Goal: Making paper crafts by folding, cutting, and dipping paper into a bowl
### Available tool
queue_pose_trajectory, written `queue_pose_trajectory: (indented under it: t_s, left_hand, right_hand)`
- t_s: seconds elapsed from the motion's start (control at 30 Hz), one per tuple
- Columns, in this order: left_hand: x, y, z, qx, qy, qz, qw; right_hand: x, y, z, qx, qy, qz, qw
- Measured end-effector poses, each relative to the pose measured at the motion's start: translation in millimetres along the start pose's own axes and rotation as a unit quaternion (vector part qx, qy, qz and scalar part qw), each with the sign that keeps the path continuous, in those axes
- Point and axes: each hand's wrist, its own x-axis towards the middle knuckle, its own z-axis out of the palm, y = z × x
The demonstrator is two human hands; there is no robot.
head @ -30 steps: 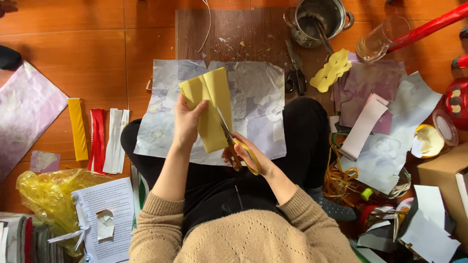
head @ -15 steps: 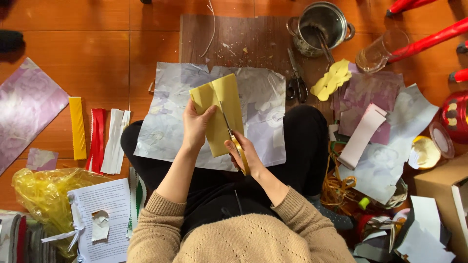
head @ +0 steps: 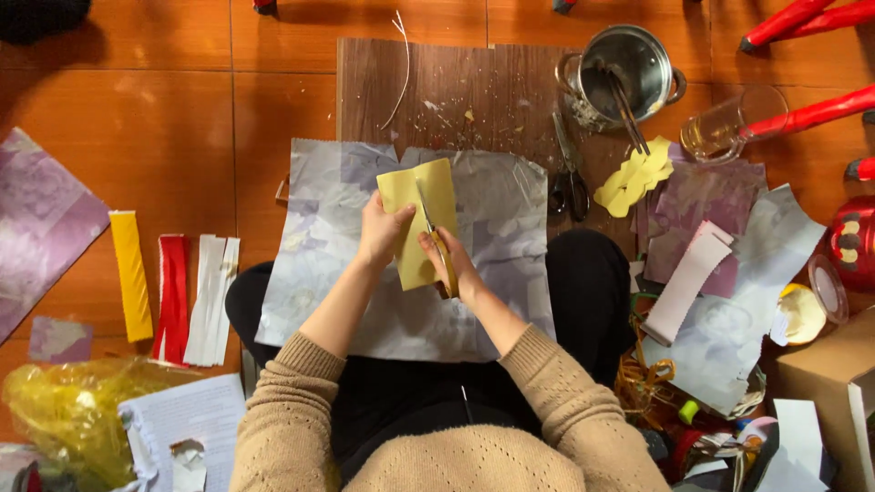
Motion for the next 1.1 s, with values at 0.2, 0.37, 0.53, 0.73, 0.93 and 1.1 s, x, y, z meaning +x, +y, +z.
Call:
queue_pose_trajectory:
  t_s: [0.2,0.37,0.53,0.73,0.93,1.1]
  left_hand:
    - [32,-19,-9,-0.036,0.005,-0.063,0.997]
    - [33,-16,-9,-0.059,0.007,-0.095,0.994]
    - [31,-4,-9,-0.07,0.024,-0.11,0.991]
    - [16,31,-22,-0.092,0.023,-0.06,0.994]
    - [-29,90,-13,0.07,-0.115,0.037,0.99]
    - [-96,150,0,0.36,-0.305,0.119,0.874]
  right_hand:
    - [38,40,10,-0.024,0.013,0.023,0.999]
    - [54,11,22,0.027,0.018,0.016,0.999]
    - [64,11,32,0.017,0.054,-0.006,0.998]
    - [54,10,-21,0.002,0.117,-0.031,0.993]
    - [84,71,-108,-0.315,0.187,0.016,0.93]
    - [-19,-86,-106,0.048,-0.07,-0.202,0.976]
